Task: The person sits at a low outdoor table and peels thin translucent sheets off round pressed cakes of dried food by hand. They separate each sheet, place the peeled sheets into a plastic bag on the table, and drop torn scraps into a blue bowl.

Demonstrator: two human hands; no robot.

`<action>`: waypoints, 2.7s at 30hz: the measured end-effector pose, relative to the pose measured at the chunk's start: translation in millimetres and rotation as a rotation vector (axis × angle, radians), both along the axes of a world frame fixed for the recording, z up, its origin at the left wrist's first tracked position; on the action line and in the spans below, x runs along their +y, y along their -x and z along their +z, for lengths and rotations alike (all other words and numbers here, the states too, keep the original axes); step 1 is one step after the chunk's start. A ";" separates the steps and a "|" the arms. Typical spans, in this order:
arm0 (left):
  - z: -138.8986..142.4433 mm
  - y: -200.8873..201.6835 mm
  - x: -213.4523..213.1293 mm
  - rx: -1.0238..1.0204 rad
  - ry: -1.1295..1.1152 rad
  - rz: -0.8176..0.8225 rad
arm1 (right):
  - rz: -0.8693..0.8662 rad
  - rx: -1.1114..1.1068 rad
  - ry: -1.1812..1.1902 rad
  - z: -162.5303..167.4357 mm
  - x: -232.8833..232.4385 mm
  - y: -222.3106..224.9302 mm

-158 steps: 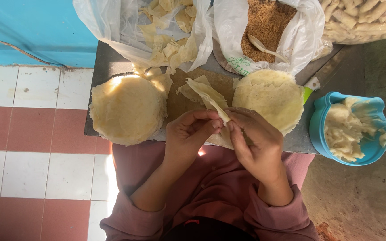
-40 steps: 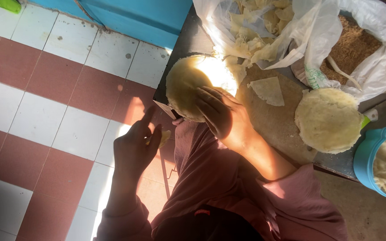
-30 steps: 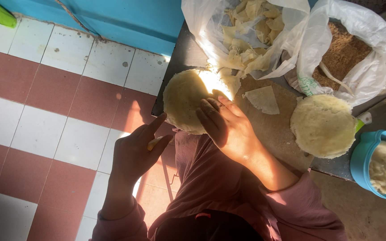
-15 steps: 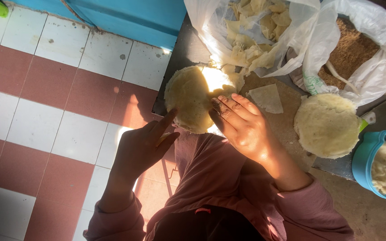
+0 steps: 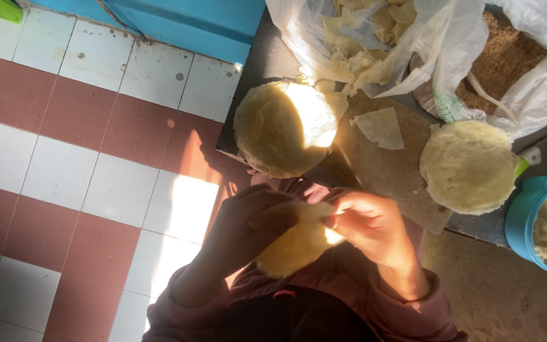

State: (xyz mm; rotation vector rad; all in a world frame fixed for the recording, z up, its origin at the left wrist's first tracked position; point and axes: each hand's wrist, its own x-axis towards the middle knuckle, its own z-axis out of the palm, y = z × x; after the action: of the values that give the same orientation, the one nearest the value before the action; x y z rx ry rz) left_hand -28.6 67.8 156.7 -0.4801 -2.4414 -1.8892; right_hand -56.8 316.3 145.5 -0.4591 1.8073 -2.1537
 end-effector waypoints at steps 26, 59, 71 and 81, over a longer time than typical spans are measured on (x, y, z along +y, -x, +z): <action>-105.3 -29.1 135.3 -0.590 -0.731 0.077 | -0.434 0.846 -0.973 -24.9 57.1 -53.6; -79.8 -14.5 125.9 0.216 0.058 0.117 | -0.440 0.356 -0.578 -16.4 43.6 -41.3; -82.9 -10.4 136.3 -0.207 -0.342 0.059 | -0.444 0.355 -0.517 -22.8 40.7 -43.5; -67.6 -14.2 135.0 -0.241 -0.260 0.144 | -0.504 -0.144 -0.025 -23.9 42.9 -47.7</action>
State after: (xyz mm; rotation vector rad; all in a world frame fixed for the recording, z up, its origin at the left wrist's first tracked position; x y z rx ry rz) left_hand -14.3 202.8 89.1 -0.0689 -2.2341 -2.2700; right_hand -9.1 359.2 121.6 0.1806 2.0243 -2.3928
